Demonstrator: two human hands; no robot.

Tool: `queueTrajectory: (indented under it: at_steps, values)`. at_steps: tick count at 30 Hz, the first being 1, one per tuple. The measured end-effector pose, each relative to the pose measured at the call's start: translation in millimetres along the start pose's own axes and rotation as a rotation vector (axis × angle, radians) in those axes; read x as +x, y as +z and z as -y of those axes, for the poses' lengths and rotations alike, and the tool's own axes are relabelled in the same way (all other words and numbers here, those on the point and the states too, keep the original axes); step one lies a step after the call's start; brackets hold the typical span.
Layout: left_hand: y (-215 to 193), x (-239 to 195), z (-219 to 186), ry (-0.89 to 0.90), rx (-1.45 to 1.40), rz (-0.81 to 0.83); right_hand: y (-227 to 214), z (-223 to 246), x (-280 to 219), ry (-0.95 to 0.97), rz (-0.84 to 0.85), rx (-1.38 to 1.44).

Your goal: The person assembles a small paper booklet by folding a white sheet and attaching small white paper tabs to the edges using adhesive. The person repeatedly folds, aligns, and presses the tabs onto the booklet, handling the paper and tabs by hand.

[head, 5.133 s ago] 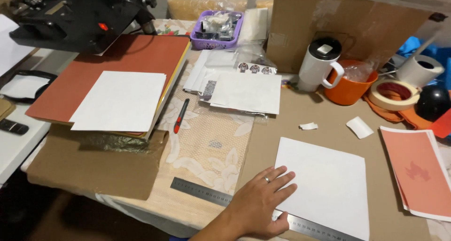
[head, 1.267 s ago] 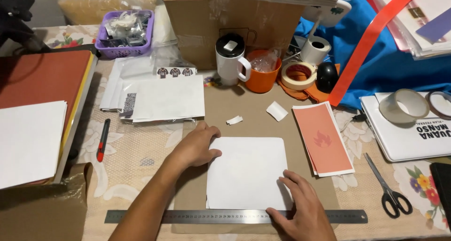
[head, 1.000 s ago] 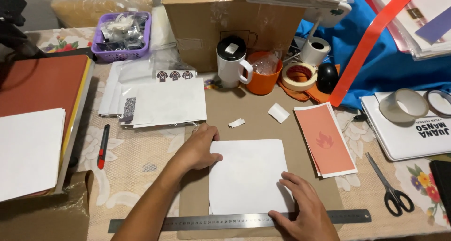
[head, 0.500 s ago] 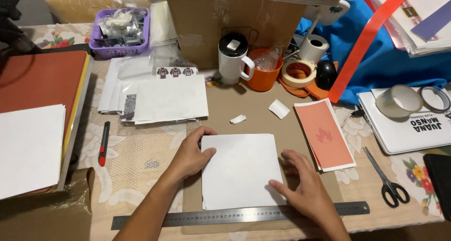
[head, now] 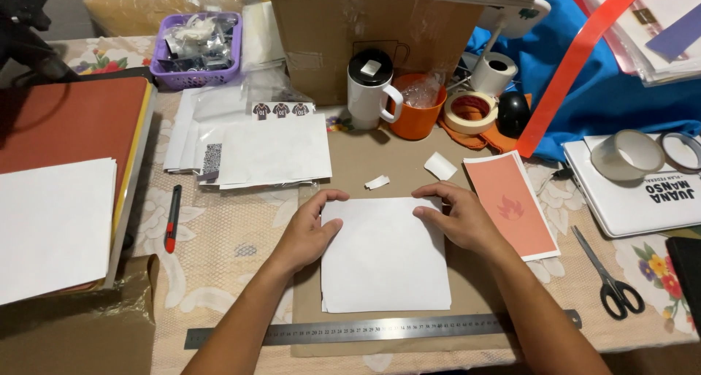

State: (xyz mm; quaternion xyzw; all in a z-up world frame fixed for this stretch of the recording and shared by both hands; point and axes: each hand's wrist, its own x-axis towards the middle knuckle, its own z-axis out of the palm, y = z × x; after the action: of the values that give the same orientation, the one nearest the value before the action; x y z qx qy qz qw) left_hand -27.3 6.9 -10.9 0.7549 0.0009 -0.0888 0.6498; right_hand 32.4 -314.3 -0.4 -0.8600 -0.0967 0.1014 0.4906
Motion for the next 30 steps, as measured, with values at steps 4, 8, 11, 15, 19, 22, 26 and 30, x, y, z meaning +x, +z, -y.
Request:
queueTrajectory:
  at_steps: [4,8,11,15,19,22,26,30]
  values:
    - [2.3,0.2,-5.2,-0.031,0.055,-0.053,8.9,-25.5,4.8,-0.049,-0.058,-0.015]
    - [8.0,1.5,3.4,-0.062,0.122,-0.104,11.2,-26.7,-0.6,-0.054,-0.059,-0.005]
    - [10.7,6.6,11.8,-0.001,0.165,-0.116,12.5,-39.6,2.1,-0.084,-0.082,-0.004]
    - [11.4,2.1,12.4,-0.004,0.185,-0.120,14.7,-56.4,5.0,-0.073,-0.123,0.015]
    - [13.7,-4.9,-0.4,-0.006,0.183,-0.128,14.1,-57.4,3.8,-0.064,-0.128,0.039]
    - [13.8,-2.5,3.8,0.001,0.182,-0.135,15.8,-59.2,3.4,-0.071,-0.140,0.036]
    - [13.9,0.8,3.8,-0.008,0.178,-0.133,16.9,-59.9,3.6,-0.072,-0.142,0.002]
    - [9.4,2.6,-1.8,-0.060,0.172,-0.096,18.2,-52.0,1.1,-0.071,-0.148,-0.002]
